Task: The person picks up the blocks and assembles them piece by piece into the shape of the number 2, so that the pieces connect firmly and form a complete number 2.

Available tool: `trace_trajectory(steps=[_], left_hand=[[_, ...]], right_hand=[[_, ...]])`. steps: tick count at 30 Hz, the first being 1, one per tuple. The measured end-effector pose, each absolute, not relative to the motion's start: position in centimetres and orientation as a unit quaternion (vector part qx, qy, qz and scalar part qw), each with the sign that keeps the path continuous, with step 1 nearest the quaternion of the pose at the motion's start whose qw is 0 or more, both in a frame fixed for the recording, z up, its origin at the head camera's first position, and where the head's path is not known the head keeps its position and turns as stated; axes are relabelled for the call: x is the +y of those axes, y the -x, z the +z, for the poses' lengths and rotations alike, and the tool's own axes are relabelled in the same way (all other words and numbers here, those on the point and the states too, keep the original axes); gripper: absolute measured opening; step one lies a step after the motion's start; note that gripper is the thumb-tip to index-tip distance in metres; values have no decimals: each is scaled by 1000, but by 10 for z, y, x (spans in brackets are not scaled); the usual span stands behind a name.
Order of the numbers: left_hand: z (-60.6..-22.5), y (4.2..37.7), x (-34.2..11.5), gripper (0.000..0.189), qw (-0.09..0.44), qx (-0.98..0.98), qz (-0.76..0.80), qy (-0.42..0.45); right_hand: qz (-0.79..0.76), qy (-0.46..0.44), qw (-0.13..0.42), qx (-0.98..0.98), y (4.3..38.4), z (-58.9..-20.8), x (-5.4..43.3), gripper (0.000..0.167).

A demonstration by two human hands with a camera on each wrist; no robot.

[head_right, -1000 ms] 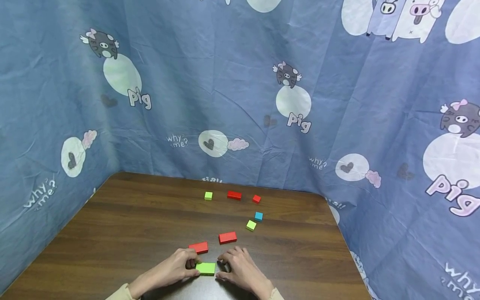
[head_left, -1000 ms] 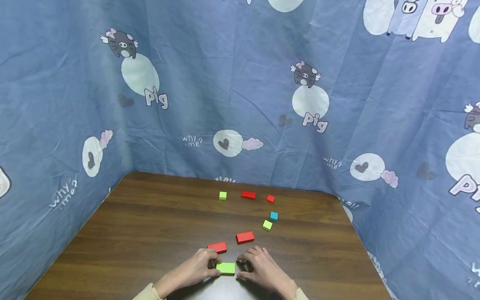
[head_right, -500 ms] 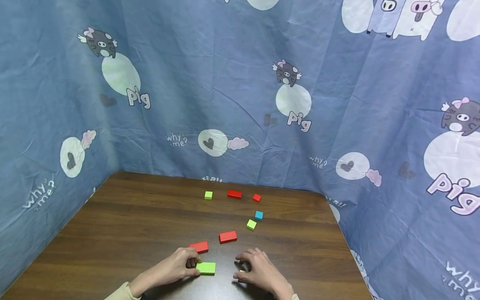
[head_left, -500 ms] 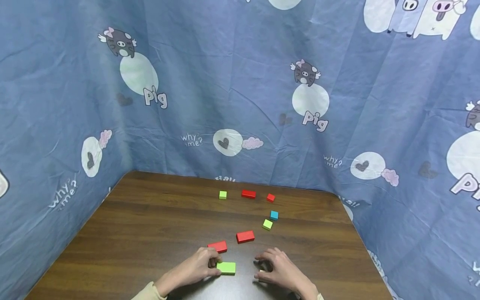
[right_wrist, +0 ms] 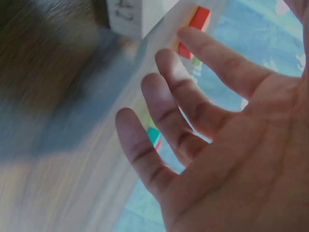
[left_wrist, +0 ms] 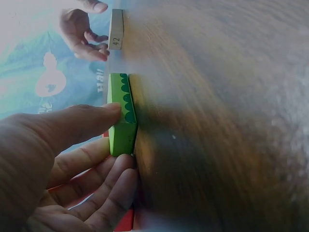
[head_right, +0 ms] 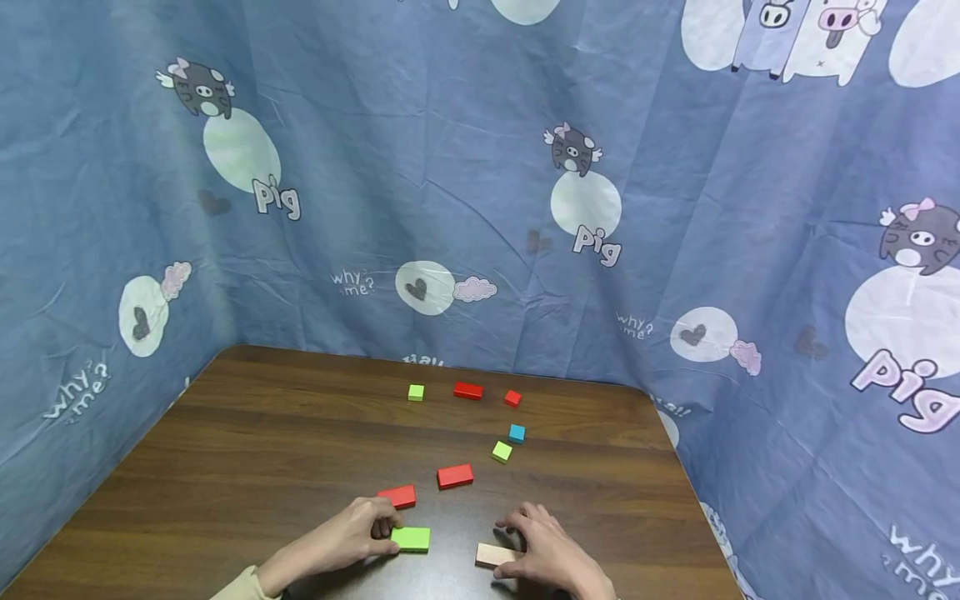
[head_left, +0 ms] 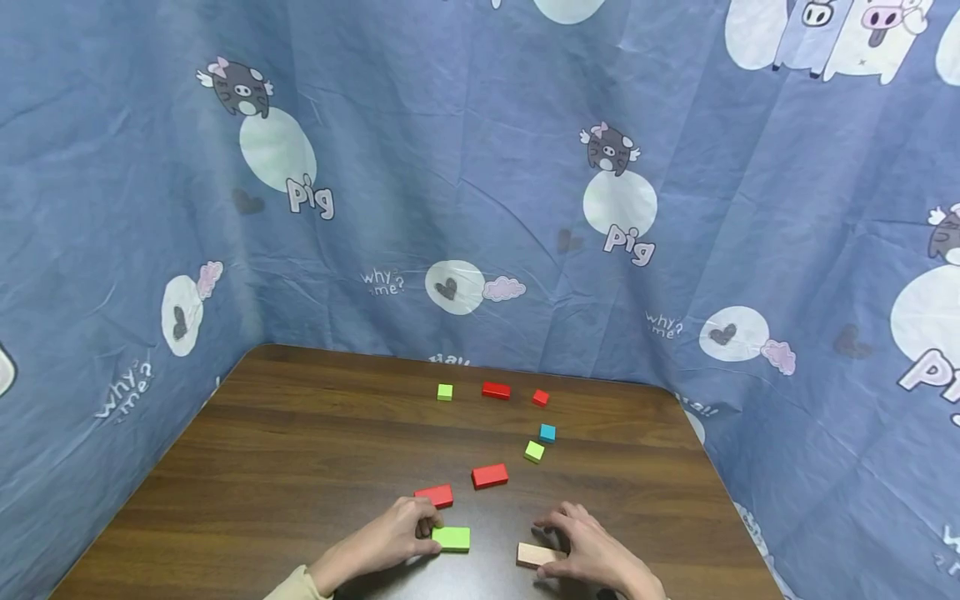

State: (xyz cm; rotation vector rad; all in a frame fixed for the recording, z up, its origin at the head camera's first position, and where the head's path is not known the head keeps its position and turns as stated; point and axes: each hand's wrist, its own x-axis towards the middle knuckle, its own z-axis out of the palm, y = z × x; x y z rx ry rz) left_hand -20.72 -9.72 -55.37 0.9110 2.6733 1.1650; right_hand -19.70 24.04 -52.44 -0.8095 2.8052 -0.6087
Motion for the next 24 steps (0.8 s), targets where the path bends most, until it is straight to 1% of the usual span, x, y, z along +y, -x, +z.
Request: trace_trajectory(steps=[7, 12, 16, 20, 24], left_hand=[[-554, 205, -97, 19, 37, 877, 379, -294], [-554, 205, -97, 19, 39, 877, 381, -292], [-554, 205, -97, 19, 39, 882, 373, -284], [-554, 204, -97, 19, 31, 883, 372, -283], [-553, 203, -97, 19, 31, 883, 374, -283]], right_hand=[[-220, 274, 83, 932, 193, -531, 246, 52], [-249, 269, 86, 926, 193, -535, 245, 35], [-257, 286, 74, 920, 195, -536, 244, 24], [-266, 307, 63, 911, 197, -537, 244, 20], [-272, 301, 75, 911, 200, -536, 246, 20]])
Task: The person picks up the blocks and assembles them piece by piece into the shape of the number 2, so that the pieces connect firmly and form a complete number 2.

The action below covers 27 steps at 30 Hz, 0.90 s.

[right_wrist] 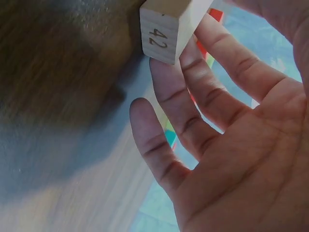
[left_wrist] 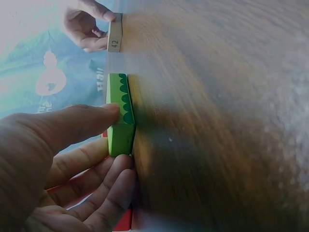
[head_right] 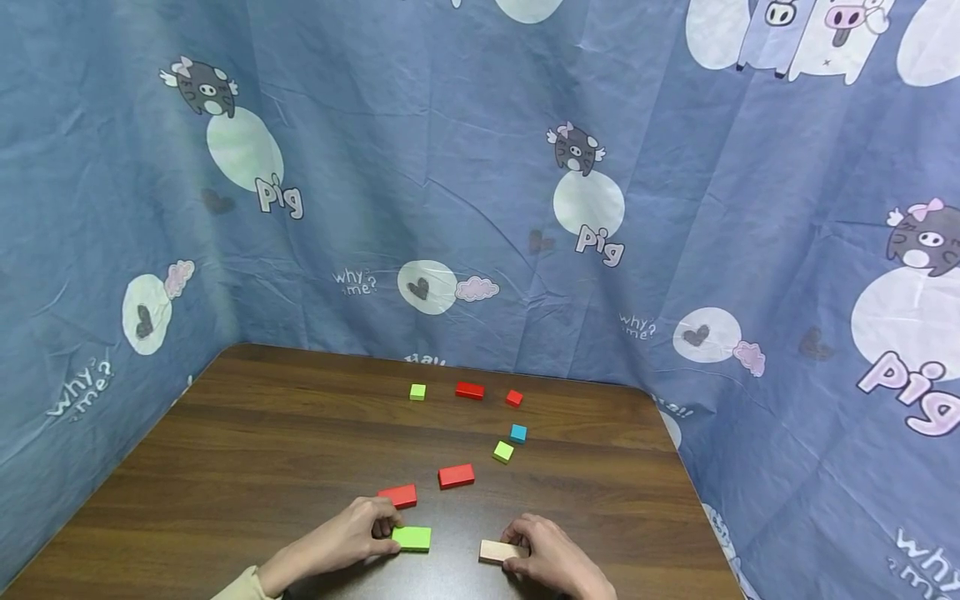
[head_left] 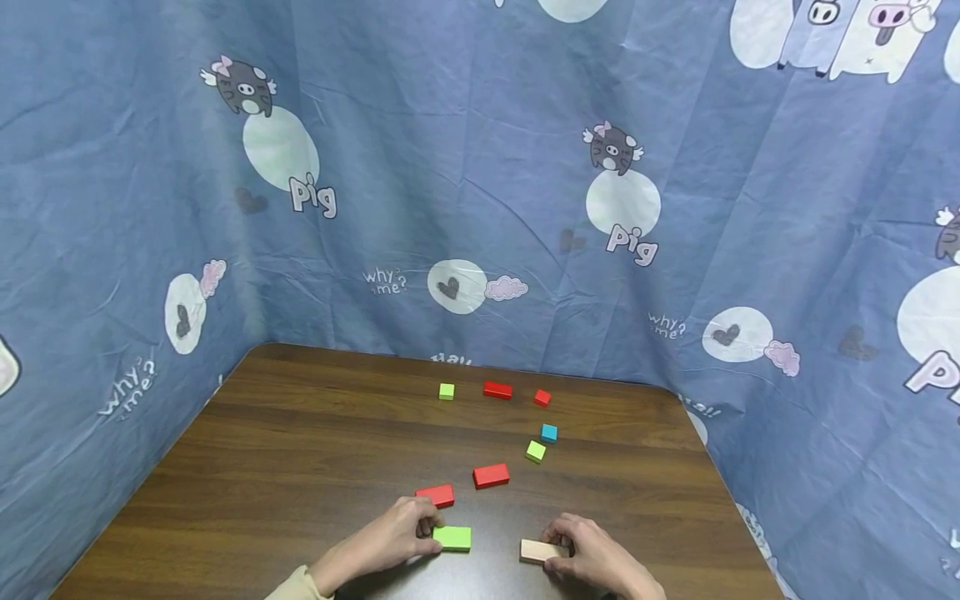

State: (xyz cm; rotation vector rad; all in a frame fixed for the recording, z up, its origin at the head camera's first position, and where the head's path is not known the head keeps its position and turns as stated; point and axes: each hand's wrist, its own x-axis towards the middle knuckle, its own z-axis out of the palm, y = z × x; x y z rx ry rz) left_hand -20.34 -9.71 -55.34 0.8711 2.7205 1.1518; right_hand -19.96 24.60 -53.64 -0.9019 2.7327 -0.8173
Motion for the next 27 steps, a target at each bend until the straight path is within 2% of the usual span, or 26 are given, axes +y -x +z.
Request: trace_trajectory(steps=[6, 20, 27], left_hand=[[-552, 204, -96, 20, 47, 883, 378, -274], [-555, 203, -96, 20, 37, 884, 378, -273], [-555, 203, -97, 19, 38, 882, 382, -274]], right_hand=[[-269, 311, 63, 909, 205, -537, 248, 20], [-250, 330, 16, 910, 209, -537, 246, 19], [-246, 317, 40, 915, 214, -536, 239, 19]])
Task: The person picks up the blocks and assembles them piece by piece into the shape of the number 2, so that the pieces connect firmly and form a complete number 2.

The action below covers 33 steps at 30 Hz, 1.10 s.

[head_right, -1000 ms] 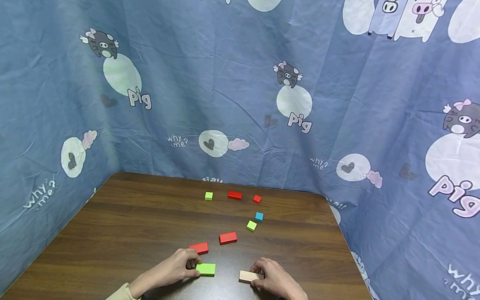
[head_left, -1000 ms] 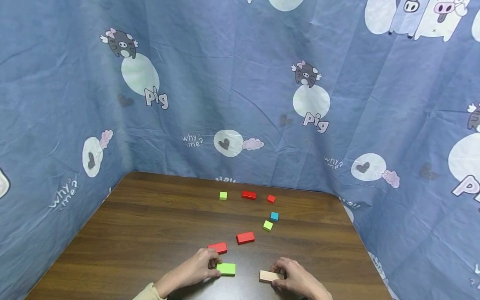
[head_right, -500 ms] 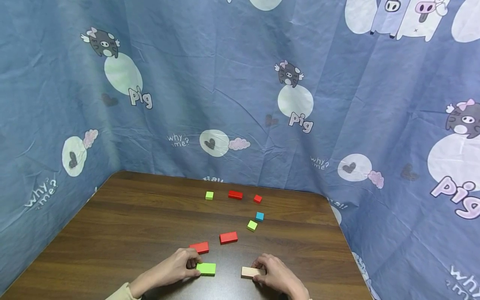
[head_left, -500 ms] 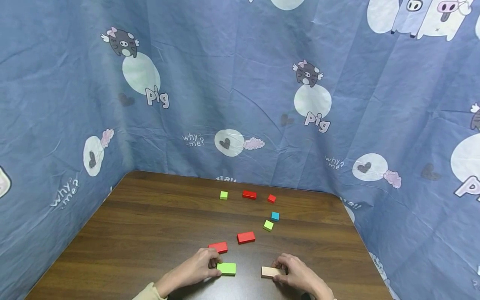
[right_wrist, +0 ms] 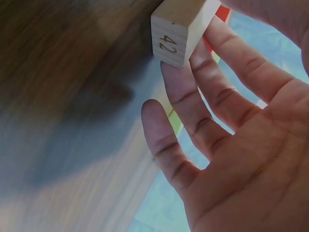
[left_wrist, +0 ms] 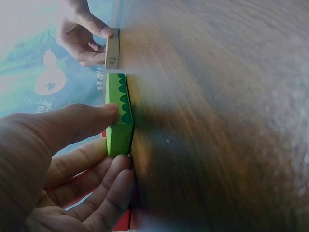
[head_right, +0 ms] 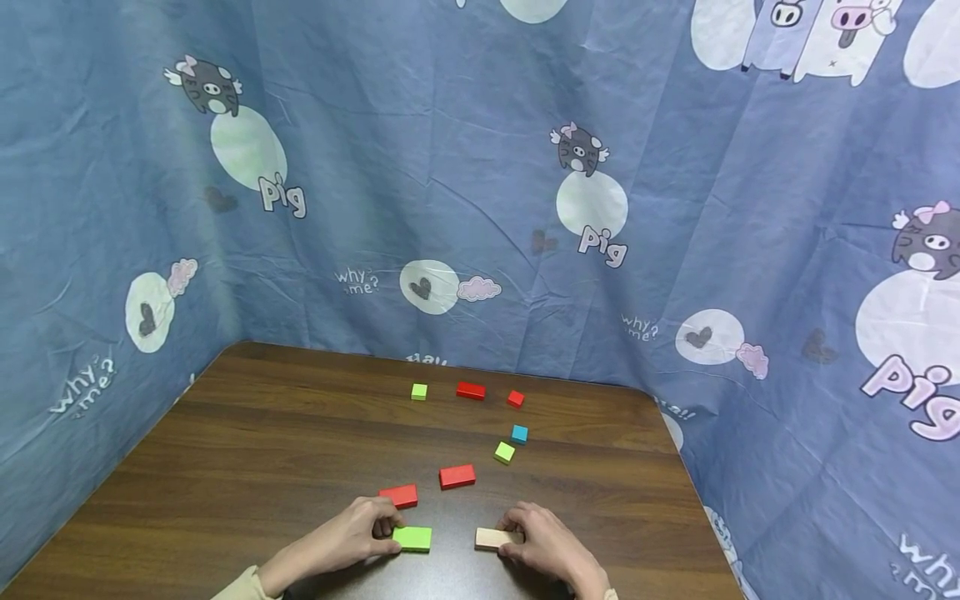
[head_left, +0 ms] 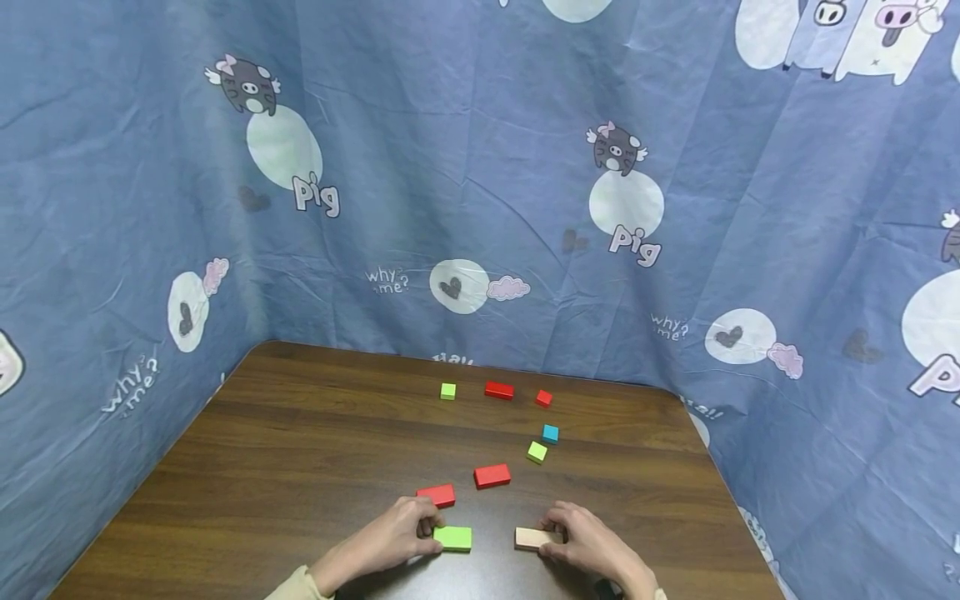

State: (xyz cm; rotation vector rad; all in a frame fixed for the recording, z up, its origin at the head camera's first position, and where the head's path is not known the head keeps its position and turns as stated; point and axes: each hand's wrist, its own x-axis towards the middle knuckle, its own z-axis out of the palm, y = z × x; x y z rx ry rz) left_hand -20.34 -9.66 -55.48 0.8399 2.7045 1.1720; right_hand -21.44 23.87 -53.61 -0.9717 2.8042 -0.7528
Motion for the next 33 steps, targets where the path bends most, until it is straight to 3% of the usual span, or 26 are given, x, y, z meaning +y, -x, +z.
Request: trace_trajectory(steps=[33], left_hand=[[-554, 204, -96, 21, 52, 889, 372, -264]], right_hand=[[-230, 335, 73, 911, 224, -536, 198, 24]])
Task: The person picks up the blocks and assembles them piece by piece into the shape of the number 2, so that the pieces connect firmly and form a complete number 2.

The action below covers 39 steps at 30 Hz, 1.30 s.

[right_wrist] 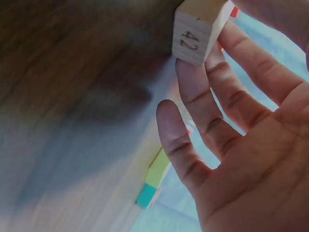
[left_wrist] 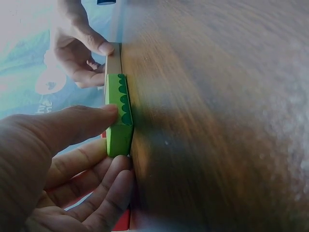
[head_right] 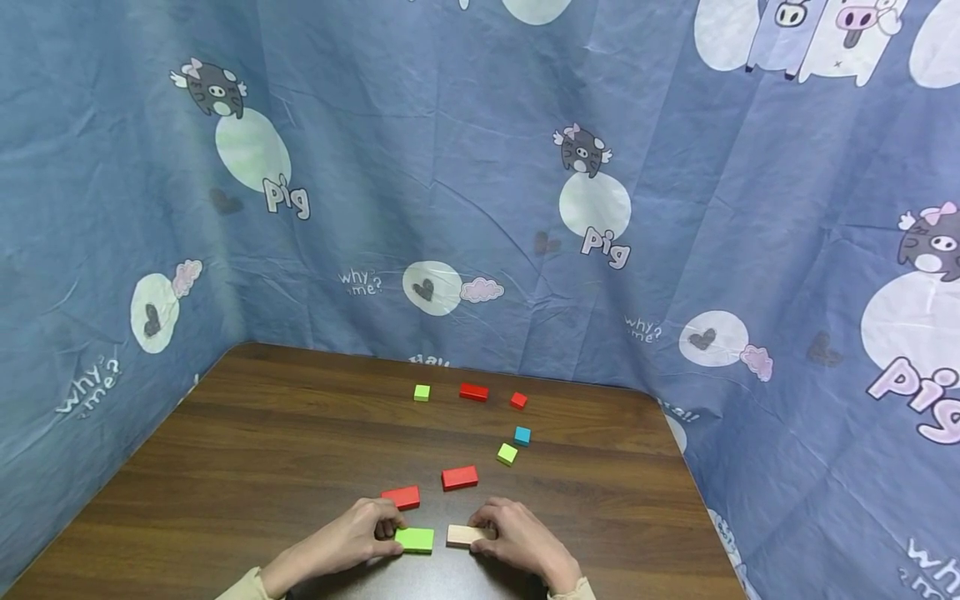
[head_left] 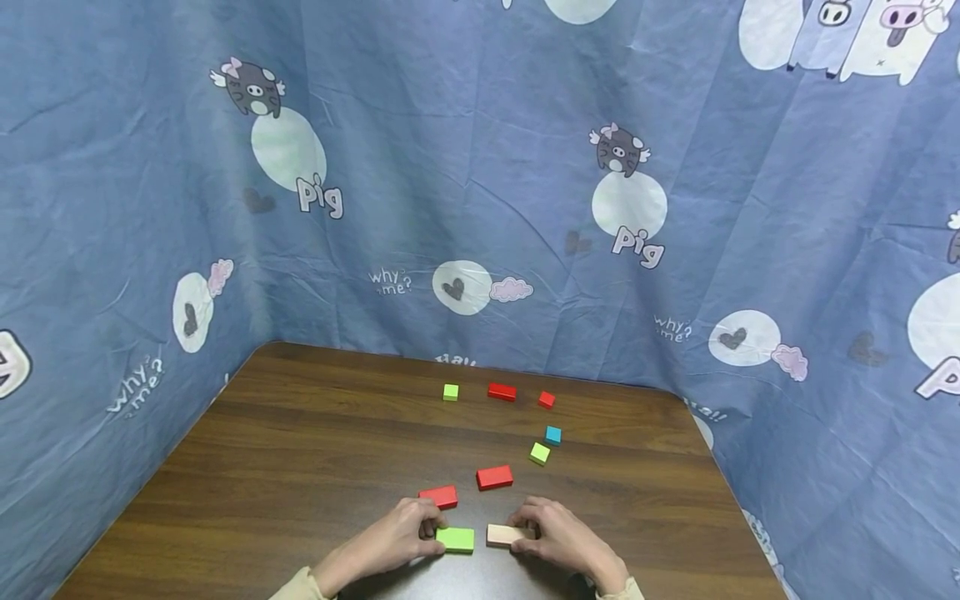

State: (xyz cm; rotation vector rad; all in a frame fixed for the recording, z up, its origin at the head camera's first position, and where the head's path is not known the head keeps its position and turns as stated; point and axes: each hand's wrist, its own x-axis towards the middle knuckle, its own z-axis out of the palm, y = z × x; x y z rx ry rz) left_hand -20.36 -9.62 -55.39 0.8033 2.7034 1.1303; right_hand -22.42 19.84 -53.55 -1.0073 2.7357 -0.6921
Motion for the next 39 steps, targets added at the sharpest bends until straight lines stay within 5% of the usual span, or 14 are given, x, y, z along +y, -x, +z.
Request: trace_trajectory(steps=[39], left_hand=[[-555, 202, -95, 19, 43, 880, 389, -269]], right_hand=[[-213, 353, 45, 910, 219, -543, 180, 26]])
